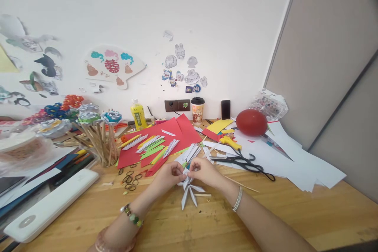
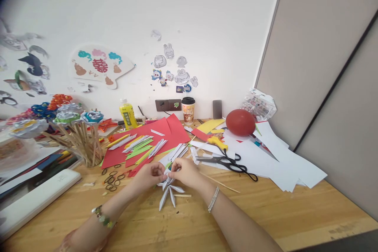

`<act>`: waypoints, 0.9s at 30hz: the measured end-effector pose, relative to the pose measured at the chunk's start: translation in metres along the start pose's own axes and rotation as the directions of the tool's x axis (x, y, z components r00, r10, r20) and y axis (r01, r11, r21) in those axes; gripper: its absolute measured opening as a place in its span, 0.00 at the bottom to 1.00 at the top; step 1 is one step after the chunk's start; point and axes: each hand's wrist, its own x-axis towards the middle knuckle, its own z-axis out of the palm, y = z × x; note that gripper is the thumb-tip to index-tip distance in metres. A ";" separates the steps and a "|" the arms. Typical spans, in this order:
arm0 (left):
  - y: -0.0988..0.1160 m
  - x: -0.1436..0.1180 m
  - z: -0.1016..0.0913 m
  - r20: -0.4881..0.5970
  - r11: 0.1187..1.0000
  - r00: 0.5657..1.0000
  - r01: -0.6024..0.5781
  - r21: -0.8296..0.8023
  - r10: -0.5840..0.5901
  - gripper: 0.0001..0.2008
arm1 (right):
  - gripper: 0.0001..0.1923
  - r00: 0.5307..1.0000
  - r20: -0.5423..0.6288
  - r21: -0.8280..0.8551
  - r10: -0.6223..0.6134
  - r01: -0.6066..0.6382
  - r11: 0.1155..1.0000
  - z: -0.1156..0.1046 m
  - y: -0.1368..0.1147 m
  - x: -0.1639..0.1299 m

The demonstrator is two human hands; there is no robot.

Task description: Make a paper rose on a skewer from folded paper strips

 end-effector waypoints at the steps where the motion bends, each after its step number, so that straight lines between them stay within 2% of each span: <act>1: 0.001 -0.001 0.000 -0.024 0.999 1.000 -0.007 0.031 0.008 0.12 | 0.07 1.000 -0.016 -0.036 -0.010 0.009 0.999 0.001 -0.001 0.000; 4: 0.005 -0.003 0.001 -0.091 0.992 0.995 -0.039 0.118 0.050 0.09 | 0.08 0.997 -0.063 -0.119 -0.034 0.027 0.993 0.004 -0.004 -0.001; 6: 0.006 -0.003 0.001 -0.106 0.993 0.993 -0.040 0.115 0.052 0.08 | 0.09 0.995 -0.092 -0.140 -0.043 0.030 0.990 0.006 -0.007 -0.001; 10: 0.004 0.000 -0.003 -0.044 0.993 0.999 -0.027 0.119 0.033 0.10 | 0.08 0.987 -0.155 -0.154 -0.035 0.011 0.988 0.007 -0.009 -0.002; 15: 0.005 -0.002 -0.001 -0.034 0.962 0.998 -0.046 0.268 0.057 0.11 | 0.04 0.999 -0.031 -0.133 -0.011 0.007 0.991 0.000 -0.005 -0.002; 18: 0.008 -0.004 0.003 -0.044 0.944 0.998 -0.031 0.327 0.048 0.09 | 0.06 0.998 0.019 -0.172 -0.066 0.068 0.983 -0.001 -0.007 -0.003; 20: 0.009 -0.005 0.003 -0.039 0.938 0.998 -0.036 0.344 0.052 0.08 | 0.07 0.992 0.012 -0.237 -0.123 0.122 0.964 0.001 -0.009 -0.005; 22: 0.012 -0.005 0.000 -0.017 0.947 0.998 -0.053 0.317 0.061 0.09 | 0.09 0.977 0.006 -0.310 -0.212 0.203 0.929 0.004 -0.010 -0.005; 24: 0.015 -0.006 -0.004 0.051 0.977 0.998 -0.041 0.207 0.031 0.11 | 0.10 0.950 0.008 -0.365 -0.312 0.294 0.883 0.006 -0.008 -0.004; 27: 0.021 -0.009 -0.009 0.196 0.985 0.974 0.138 -0.108 -0.115 0.16 | 0.10 0.923 -0.058 -0.354 -0.380 0.337 0.872 0.008 -0.002 -0.001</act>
